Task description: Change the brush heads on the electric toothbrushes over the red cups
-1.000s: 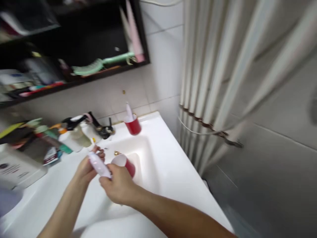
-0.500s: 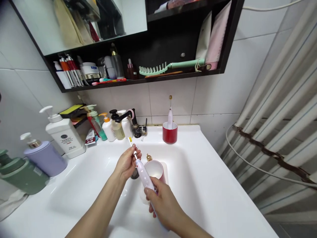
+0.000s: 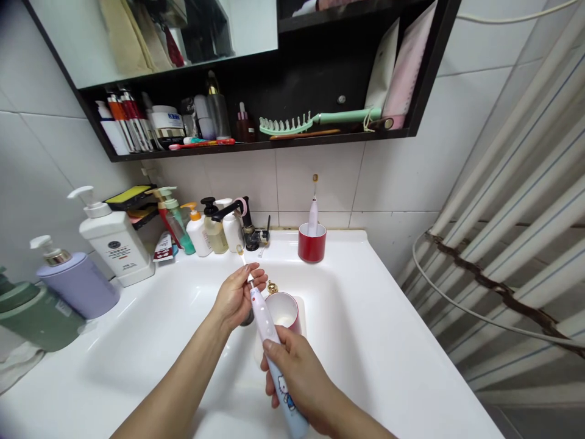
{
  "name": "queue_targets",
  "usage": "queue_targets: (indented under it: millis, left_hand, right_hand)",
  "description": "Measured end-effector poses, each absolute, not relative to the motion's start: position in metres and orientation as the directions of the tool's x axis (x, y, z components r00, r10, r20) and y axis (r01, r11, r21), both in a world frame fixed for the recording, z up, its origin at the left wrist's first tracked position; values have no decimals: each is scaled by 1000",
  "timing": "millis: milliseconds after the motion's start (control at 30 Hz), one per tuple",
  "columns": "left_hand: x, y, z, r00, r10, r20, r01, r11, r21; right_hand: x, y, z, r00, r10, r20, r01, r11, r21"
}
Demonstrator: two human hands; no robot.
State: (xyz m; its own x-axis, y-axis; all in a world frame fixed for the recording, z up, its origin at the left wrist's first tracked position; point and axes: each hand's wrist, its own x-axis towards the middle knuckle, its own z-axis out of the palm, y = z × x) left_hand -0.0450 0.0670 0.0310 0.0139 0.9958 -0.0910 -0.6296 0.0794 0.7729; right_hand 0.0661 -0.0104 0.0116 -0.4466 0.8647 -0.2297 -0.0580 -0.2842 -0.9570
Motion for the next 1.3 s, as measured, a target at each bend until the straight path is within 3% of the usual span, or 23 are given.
queue_targets:
  millis: [400, 633, 933, 1300]
  left_hand:
    - [-43, 65, 30, 79, 997, 3, -610, 47, 791]
    - [-40, 63, 32, 86, 996, -8, -664, 63, 745]
    - [-38, 66, 27, 50, 999, -15, -619, 43, 785]
    - [-34, 58, 32, 50, 999, -1, -573, 29, 819]
  right_hand:
    - [65, -13, 11, -396, 899, -187, -62, -229, -971]
    - [66, -17, 19, -457, 857, -238, -179, -351, -919]
    - [67, -9, 12, -340, 927, -158, 28, -158, -987]
    - [67, -9, 5, -304, 948, -92, 86, -68, -994]
